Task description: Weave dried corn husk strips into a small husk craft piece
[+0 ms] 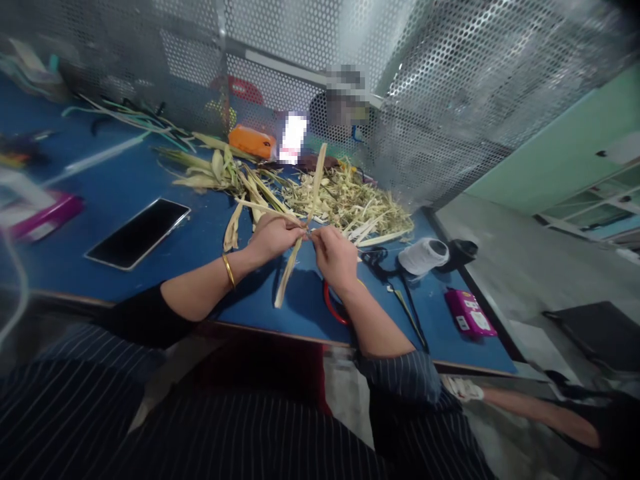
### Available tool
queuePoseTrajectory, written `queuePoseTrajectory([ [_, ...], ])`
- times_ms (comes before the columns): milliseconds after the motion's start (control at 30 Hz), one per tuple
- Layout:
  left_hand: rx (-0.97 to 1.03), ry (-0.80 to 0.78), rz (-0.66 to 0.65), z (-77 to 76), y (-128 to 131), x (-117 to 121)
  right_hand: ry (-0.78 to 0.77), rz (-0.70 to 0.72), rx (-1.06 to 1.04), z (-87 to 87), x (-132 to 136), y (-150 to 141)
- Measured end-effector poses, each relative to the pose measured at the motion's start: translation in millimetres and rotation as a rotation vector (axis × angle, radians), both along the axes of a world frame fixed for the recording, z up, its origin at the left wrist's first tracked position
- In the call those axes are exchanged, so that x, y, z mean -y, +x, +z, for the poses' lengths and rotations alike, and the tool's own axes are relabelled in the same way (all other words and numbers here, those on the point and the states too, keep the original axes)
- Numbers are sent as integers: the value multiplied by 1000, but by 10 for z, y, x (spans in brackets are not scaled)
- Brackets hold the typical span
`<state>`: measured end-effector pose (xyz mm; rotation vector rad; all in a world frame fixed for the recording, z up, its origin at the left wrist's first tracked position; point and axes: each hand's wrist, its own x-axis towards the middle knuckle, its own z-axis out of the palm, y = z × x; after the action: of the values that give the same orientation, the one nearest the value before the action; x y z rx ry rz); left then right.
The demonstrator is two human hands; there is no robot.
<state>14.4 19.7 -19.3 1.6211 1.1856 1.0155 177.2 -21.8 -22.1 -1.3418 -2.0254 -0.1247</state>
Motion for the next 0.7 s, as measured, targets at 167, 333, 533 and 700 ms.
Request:
queuePoseTrajectory([
  [167,124,-86,-109,125,5,100,-29,29,-167,-2,-71,83],
  [333,384,-343,-340,235,-95,73,-57,136,-333,62,-107,180],
  [533,470,-647,-361,257,-191,-20,-81,260,-287,127,-84,200],
  [700,230,-429,-359,221,-129,58,-123,158,-224,86,-72,174],
])
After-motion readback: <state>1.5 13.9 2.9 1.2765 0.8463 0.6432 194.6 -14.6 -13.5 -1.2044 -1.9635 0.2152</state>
